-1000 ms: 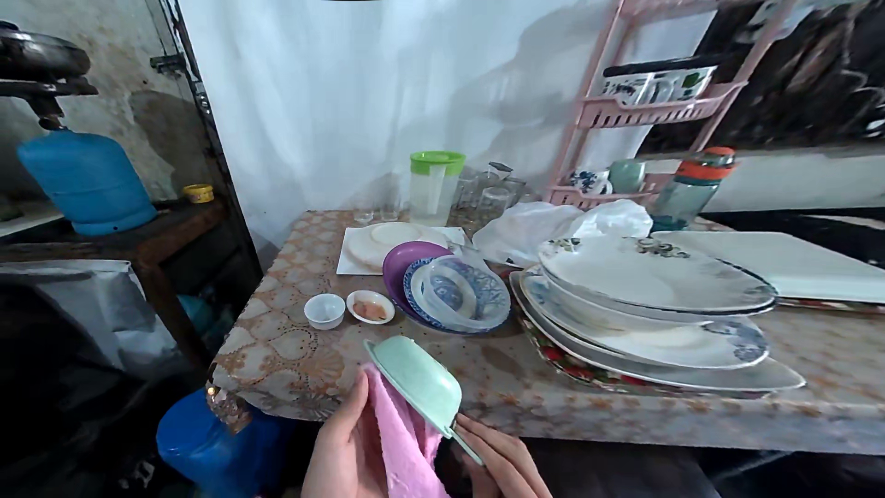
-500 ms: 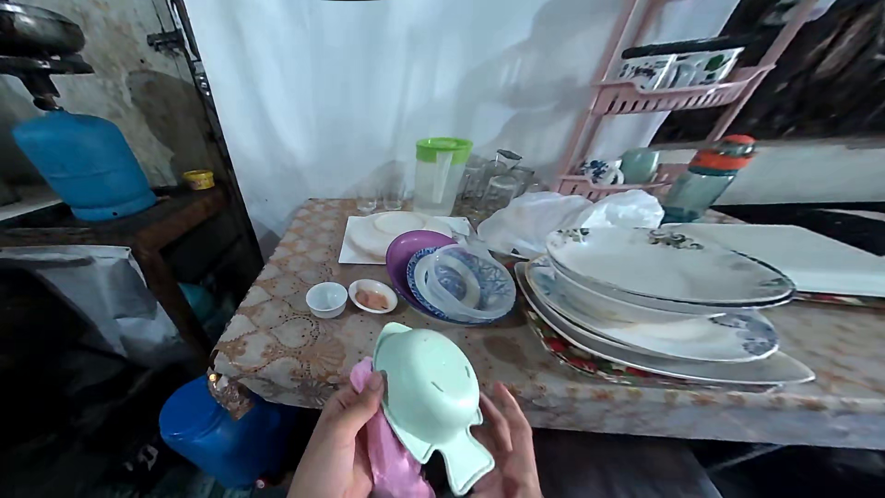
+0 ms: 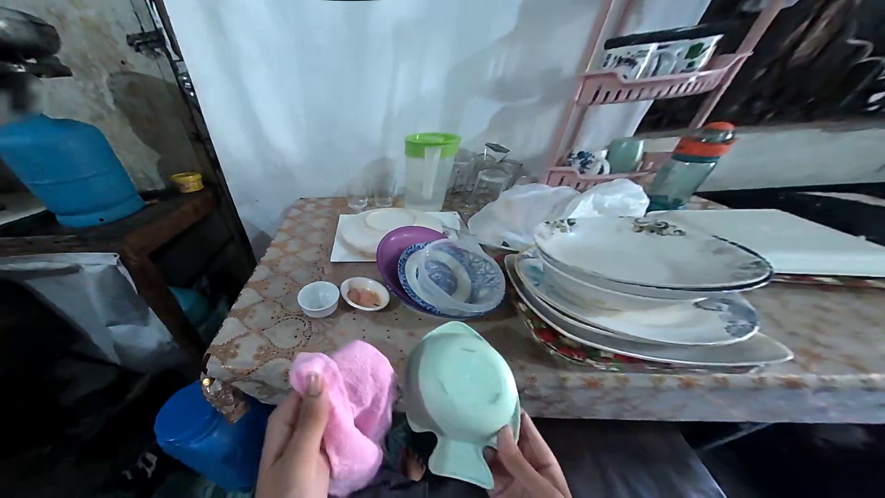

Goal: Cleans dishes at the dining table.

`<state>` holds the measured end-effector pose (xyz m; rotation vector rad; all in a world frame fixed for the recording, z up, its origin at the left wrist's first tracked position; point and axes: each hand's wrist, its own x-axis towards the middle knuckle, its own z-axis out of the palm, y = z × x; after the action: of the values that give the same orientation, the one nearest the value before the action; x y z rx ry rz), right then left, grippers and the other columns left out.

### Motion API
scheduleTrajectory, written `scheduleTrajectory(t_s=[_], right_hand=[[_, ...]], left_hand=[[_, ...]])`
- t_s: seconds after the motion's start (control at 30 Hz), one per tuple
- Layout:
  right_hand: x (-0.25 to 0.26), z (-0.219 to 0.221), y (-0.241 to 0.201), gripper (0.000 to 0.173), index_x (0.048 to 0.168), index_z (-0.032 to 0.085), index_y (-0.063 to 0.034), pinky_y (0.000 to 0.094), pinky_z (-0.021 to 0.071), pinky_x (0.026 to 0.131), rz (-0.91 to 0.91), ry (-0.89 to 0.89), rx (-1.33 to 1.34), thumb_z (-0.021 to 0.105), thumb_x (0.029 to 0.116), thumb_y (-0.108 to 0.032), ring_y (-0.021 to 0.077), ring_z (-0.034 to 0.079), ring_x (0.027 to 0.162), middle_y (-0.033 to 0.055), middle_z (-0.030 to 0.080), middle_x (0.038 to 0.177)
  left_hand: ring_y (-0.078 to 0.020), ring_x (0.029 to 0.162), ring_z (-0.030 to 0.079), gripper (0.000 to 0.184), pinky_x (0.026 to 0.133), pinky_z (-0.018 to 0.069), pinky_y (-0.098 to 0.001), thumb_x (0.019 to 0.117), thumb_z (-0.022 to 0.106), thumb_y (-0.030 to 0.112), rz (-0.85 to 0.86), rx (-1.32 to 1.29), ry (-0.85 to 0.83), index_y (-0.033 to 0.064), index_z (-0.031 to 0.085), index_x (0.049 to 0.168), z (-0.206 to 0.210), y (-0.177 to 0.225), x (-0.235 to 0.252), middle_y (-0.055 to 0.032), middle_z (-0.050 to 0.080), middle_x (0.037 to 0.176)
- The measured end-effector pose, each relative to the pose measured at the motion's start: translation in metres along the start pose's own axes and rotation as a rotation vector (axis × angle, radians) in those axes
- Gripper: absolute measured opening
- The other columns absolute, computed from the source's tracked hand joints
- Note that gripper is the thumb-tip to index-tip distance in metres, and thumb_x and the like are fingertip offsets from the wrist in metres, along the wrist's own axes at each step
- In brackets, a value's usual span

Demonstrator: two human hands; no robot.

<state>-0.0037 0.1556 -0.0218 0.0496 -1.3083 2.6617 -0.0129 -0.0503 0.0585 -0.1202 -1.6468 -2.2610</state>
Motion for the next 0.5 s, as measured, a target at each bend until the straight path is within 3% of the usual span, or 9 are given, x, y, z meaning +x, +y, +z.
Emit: scheduleTrajectory(t_s=[0.23,0.33,0.37,0.4,0.43,0.47,0.5], right_hand=[[-0.007,0.009,0.01,0.024,0.126,0.043,-0.0109,0.0296,0.0625,0.08,0.011,-0.056,-0.036,0.038,0.1055,0.001,0.0094,0.073,0.09,-0.0016,0.073,0.108],[-0.01,0.02,0.015,0.02,0.124,0.045,-0.0071,0.0285,0.0621,0.074,0.07,0.022,-0.083,0.04,0.1056,0.0,0.0098,0.072,0.085,0.001,0.073,0.102],[-0.011,0.025,0.014,0.019,0.122,0.046,-0.006,0.0281,0.0622,0.073,0.104,0.063,-0.092,0.041,0.1054,0.0,0.0095,0.072,0.083,0.0011,0.073,0.1],[-0.013,0.03,0.012,0.019,0.121,0.048,-0.0051,0.0276,0.0626,0.073,0.13,0.099,-0.088,0.041,0.1043,0.002,0.0088,0.073,0.083,0.0004,0.074,0.097],[-0.016,0.032,0.012,0.02,0.119,0.05,-0.0048,0.0275,0.0623,0.074,0.143,0.115,-0.069,0.041,0.1027,0.005,0.0082,0.073,0.083,-0.0002,0.074,0.096],[-0.02,0.031,0.014,0.023,0.117,0.051,-0.0053,0.0265,0.0619,0.076,0.149,0.117,-0.058,0.04,0.1006,0.007,0.0066,0.072,0.084,-0.0021,0.074,0.095],[-0.024,0.033,0.014,0.025,0.114,0.052,-0.0061,0.0246,0.0609,0.076,0.155,0.141,-0.056,0.039,0.0984,0.01,0.0044,0.071,0.082,-0.0043,0.073,0.091]], left_hand=[[-0.008,0.108,0.069,0.028,0.096,0.0582,-0.032,0.1113,0.035,0.028,0.245,-0.231,0.031,0.0187,0.06,0.122,0.025,0.04,0.012,0.0047,0.072,0.111],[0.0011,0.098,0.067,0.024,0.088,0.0585,-0.0255,0.1078,0.044,0.038,0.269,-0.061,-0.138,0.0274,0.064,0.116,0.041,0.037,0.003,0.0142,0.071,0.103],[0.0042,0.097,0.065,0.024,0.088,0.0569,-0.0224,0.1069,0.046,0.038,0.303,0.067,-0.238,0.0241,0.064,0.114,0.047,0.026,-0.001,0.0146,0.07,0.101],[0.0027,0.104,0.063,0.029,0.096,0.0531,-0.0239,0.1077,0.046,0.037,0.357,0.233,-0.37,0.0141,0.064,0.115,0.05,0.011,-0.003,0.0085,0.069,0.106],[-0.0064,0.121,0.058,0.041,0.11,0.0445,-0.0353,0.1083,0.045,0.04,0.391,0.41,-0.524,0.0062,0.063,0.123,0.051,-0.007,-0.002,-0.0018,0.067,0.121],[-0.0186,0.141,0.047,0.056,0.118,0.036,-0.0507,0.1075,0.041,0.049,0.399,0.606,-0.662,0.0063,0.061,0.138,0.05,-0.023,0.001,-0.0078,0.061,0.143],[-0.0267,0.149,0.038,0.069,0.117,0.0323,-0.0599,0.1048,0.033,0.061,0.386,0.77,-0.753,0.0105,0.054,0.148,0.048,-0.034,0.004,-0.0089,0.051,0.154]])
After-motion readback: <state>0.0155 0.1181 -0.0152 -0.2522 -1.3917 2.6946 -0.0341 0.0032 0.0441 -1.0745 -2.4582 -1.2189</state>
